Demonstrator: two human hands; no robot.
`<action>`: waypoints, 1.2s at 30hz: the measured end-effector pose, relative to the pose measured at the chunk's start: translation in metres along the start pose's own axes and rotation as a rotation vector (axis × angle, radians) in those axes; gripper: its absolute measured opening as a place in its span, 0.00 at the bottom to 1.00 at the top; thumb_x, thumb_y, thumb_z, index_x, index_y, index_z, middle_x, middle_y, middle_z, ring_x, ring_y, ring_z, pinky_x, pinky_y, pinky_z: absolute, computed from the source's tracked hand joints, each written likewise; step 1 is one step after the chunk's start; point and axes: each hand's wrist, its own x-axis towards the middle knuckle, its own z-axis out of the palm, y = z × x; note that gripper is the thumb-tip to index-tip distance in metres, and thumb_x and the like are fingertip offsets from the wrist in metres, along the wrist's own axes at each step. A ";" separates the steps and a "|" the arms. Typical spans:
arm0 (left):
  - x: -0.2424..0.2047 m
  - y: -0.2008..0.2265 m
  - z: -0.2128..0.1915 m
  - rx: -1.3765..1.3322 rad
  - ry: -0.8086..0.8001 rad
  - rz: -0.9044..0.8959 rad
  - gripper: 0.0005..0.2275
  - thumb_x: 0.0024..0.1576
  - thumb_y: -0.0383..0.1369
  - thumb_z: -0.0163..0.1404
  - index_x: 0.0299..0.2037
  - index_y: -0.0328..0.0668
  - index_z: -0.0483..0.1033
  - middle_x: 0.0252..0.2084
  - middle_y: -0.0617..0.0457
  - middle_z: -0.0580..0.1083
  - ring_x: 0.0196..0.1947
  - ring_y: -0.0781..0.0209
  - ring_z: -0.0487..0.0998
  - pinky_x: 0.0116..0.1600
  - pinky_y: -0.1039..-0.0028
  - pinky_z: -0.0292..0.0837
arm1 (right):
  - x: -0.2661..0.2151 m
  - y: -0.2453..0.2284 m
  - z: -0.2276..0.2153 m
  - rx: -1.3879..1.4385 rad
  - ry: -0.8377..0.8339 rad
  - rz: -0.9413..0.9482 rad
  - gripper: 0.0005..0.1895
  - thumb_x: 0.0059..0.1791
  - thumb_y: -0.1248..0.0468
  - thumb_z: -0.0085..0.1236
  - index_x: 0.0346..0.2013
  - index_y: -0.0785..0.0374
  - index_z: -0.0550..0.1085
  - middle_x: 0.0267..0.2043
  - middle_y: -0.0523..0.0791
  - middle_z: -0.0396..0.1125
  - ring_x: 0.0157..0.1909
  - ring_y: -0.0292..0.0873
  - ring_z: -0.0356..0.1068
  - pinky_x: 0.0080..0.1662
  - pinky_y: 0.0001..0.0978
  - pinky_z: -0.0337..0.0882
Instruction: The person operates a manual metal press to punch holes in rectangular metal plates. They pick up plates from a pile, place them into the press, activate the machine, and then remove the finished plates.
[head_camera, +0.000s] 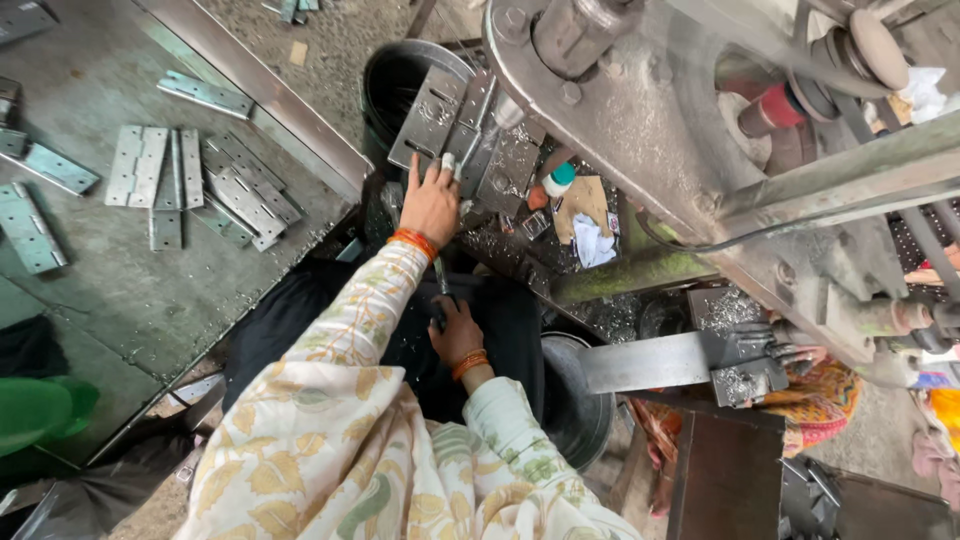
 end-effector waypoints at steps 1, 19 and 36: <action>-0.002 0.000 0.000 0.019 0.033 -0.027 0.21 0.66 0.46 0.44 0.61 0.42 0.75 0.68 0.47 0.67 0.74 0.45 0.56 0.75 0.38 0.32 | 0.010 -0.003 -0.009 -0.018 -0.047 0.023 0.26 0.46 0.57 0.61 0.59 0.47 0.69 0.59 0.52 0.66 0.49 0.63 0.72 0.49 0.54 0.75; 0.038 0.004 0.016 0.165 -0.041 -0.079 0.16 0.65 0.39 0.40 0.56 0.50 0.79 0.63 0.55 0.71 0.74 0.41 0.52 0.68 0.24 0.32 | 0.021 -0.015 -0.038 -0.078 -0.103 0.051 0.27 0.45 0.54 0.61 0.59 0.52 0.71 0.56 0.54 0.68 0.52 0.63 0.70 0.51 0.53 0.72; 0.039 -0.011 0.013 0.143 0.030 -0.043 0.15 0.62 0.37 0.43 0.54 0.49 0.81 0.62 0.52 0.71 0.73 0.36 0.52 0.67 0.22 0.34 | 0.005 0.003 0.008 0.025 0.040 -0.074 0.23 0.45 0.57 0.60 0.54 0.47 0.71 0.56 0.53 0.67 0.48 0.64 0.72 0.45 0.56 0.75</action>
